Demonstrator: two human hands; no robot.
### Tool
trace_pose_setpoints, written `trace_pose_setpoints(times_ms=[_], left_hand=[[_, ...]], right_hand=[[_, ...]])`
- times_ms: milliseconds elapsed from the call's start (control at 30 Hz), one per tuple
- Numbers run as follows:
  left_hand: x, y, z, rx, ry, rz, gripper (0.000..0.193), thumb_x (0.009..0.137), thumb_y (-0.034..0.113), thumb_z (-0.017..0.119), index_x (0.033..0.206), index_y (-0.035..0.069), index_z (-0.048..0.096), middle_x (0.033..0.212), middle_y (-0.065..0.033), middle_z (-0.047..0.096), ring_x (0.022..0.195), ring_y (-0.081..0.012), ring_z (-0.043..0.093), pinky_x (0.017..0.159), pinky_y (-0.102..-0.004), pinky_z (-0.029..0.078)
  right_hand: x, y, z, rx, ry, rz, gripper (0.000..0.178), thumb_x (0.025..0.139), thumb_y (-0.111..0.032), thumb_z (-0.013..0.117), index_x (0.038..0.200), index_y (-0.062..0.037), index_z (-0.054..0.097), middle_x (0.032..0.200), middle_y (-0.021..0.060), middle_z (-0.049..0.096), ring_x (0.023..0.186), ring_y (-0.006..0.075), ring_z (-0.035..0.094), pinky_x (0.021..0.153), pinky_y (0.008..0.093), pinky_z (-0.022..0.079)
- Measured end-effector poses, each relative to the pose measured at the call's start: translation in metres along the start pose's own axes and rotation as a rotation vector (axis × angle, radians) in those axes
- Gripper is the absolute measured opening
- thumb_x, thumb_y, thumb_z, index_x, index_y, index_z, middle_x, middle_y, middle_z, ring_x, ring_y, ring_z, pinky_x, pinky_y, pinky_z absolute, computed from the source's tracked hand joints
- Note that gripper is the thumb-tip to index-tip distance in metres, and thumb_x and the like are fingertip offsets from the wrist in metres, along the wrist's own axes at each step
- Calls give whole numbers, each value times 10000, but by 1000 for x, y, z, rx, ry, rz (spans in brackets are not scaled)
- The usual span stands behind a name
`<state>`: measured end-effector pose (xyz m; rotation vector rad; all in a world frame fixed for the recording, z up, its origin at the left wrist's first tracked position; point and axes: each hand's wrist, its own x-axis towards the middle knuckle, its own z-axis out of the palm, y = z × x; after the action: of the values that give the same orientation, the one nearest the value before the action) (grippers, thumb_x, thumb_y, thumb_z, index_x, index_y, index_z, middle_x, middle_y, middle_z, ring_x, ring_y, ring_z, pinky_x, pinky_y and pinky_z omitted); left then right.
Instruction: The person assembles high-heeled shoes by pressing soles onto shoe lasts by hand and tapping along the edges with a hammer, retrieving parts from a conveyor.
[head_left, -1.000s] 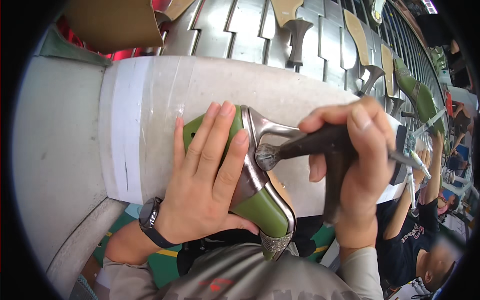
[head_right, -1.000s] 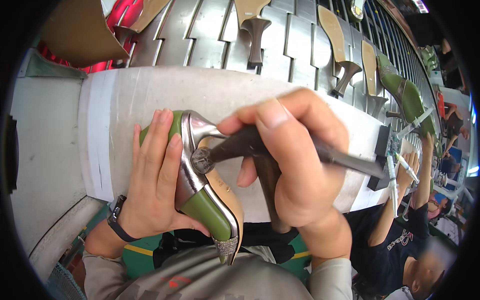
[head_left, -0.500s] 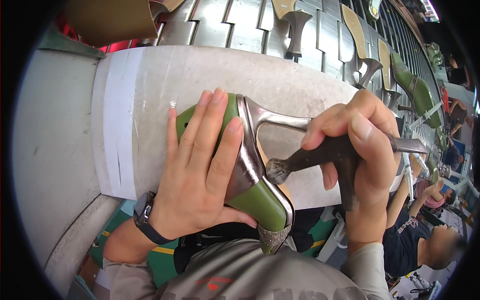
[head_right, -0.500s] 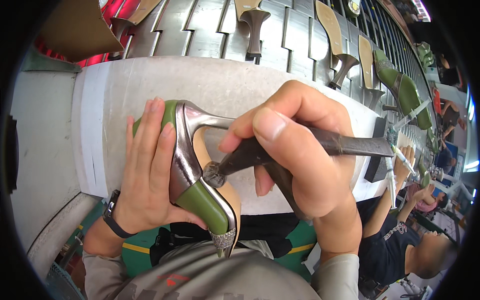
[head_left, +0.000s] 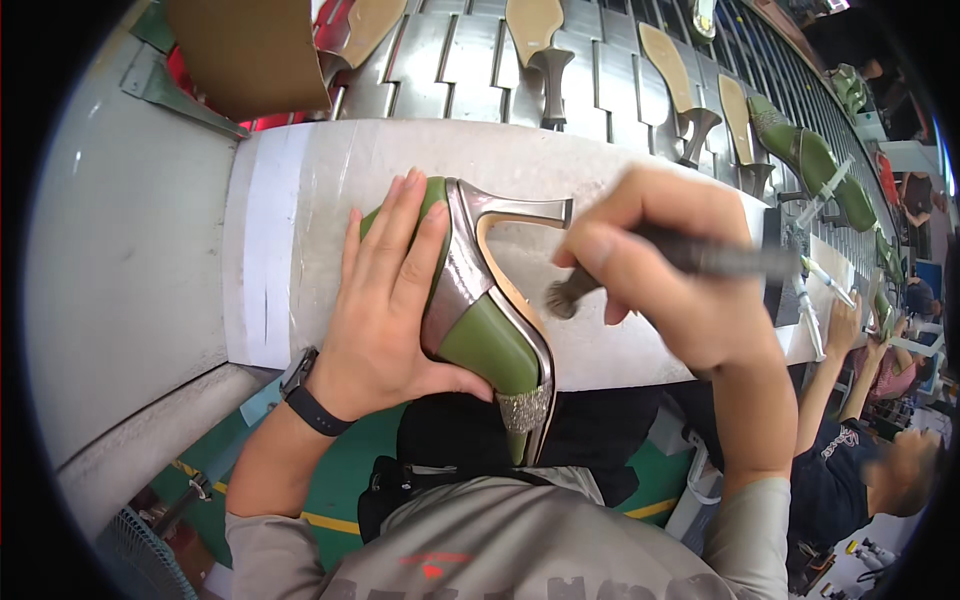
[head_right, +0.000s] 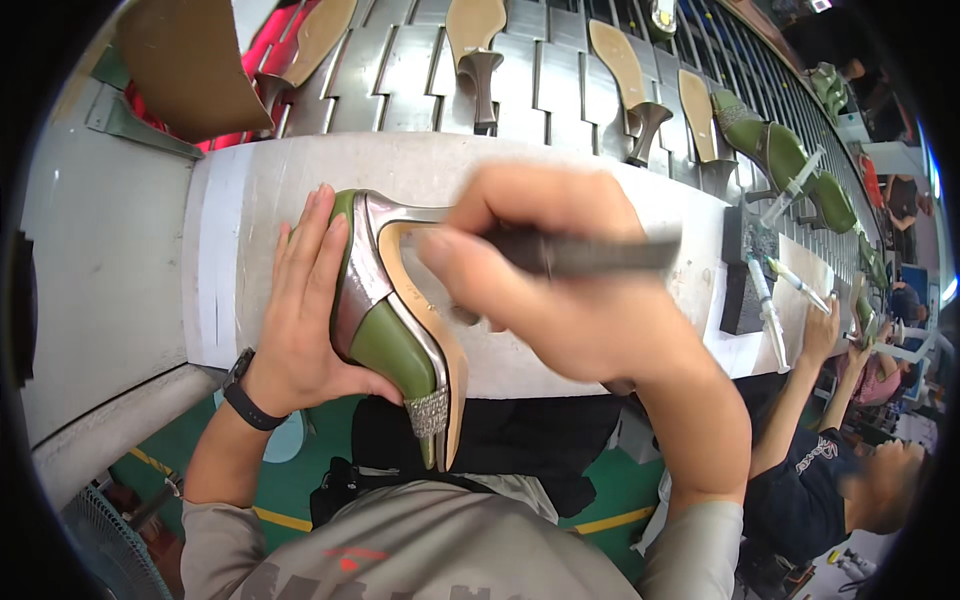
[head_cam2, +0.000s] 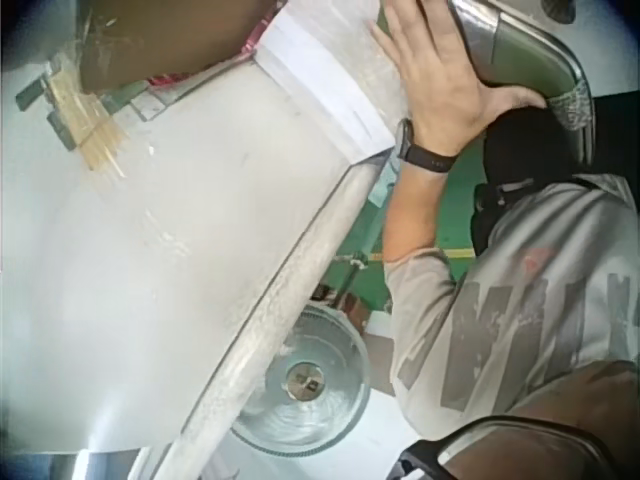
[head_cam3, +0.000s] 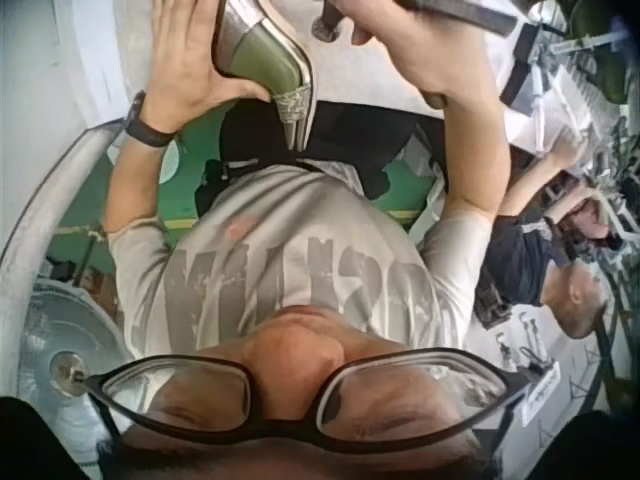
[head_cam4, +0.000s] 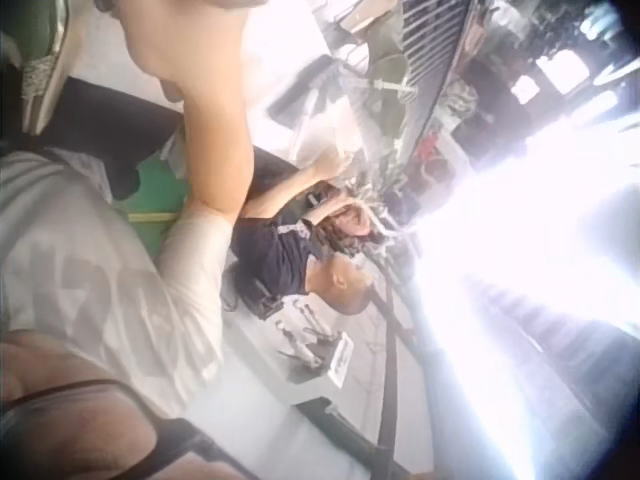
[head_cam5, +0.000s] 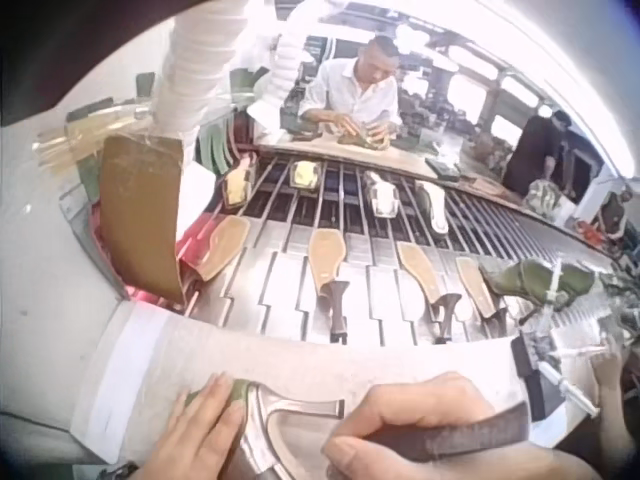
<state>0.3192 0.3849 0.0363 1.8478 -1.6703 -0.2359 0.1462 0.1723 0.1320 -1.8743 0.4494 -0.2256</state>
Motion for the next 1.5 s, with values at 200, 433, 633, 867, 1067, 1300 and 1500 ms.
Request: trace_pose_setpoints(times_ms=[200,433,633,867,1067,1300,1500], left_hand=[[-58,7,-3,194,41,-319,1219,852,676,759,1643,-82,225,1682,-321,299,1587,-484,252,1267,-650,138],[-50,28,16,-600,294,-365,1005,1004,456,726,1648,-94,187,1682,-290,323,1577,-370,317,1284,-540,225],[-9,45,23,-1230,558,-473,574,995,204,758,1472,-9,520,1394,-92,621,1247,-211,609,1084,-389,477],[169,-54,-16,-841,544,-335,399,946,125,798,1301,-6,670,1165,-45,745,995,-141,700,887,-310,557],[249,-160,-6,-525,465,-456,475,856,114,853,1267,-31,665,1178,-111,750,1009,-195,713,917,-348,547],[175,-67,30,-66,461,-61,656,894,138,792,1472,-36,536,1530,-215,539,1436,-355,513,1203,-430,400],[127,-41,37,144,-31,78,598,874,250,804,1381,-1,608,1434,-203,615,1337,-383,569,1187,-530,367]], right_hand=[[-57,35,-4,-1082,230,-270,334,820,-30,784,1142,16,713,1149,160,742,966,369,730,837,429,592],[-60,53,100,-197,164,-192,814,885,-301,841,1498,83,467,1369,301,635,1234,408,664,1058,448,526],[-58,60,117,494,232,-217,684,915,-136,786,1510,43,500,1388,190,655,1281,264,625,1106,389,476],[-72,57,16,-485,491,-245,383,932,-291,762,1182,-5,713,1184,200,726,1100,389,685,940,480,565],[35,39,-142,-1007,449,257,266,894,-133,695,1116,-2,761,1088,234,768,1053,389,743,902,498,592],[65,166,-253,-1353,33,849,312,778,-85,739,1074,-9,800,1166,234,769,1101,376,751,938,458,607],[107,194,-274,-1041,456,910,425,894,-225,704,1232,29,747,1307,238,725,1219,366,710,1006,453,571]])
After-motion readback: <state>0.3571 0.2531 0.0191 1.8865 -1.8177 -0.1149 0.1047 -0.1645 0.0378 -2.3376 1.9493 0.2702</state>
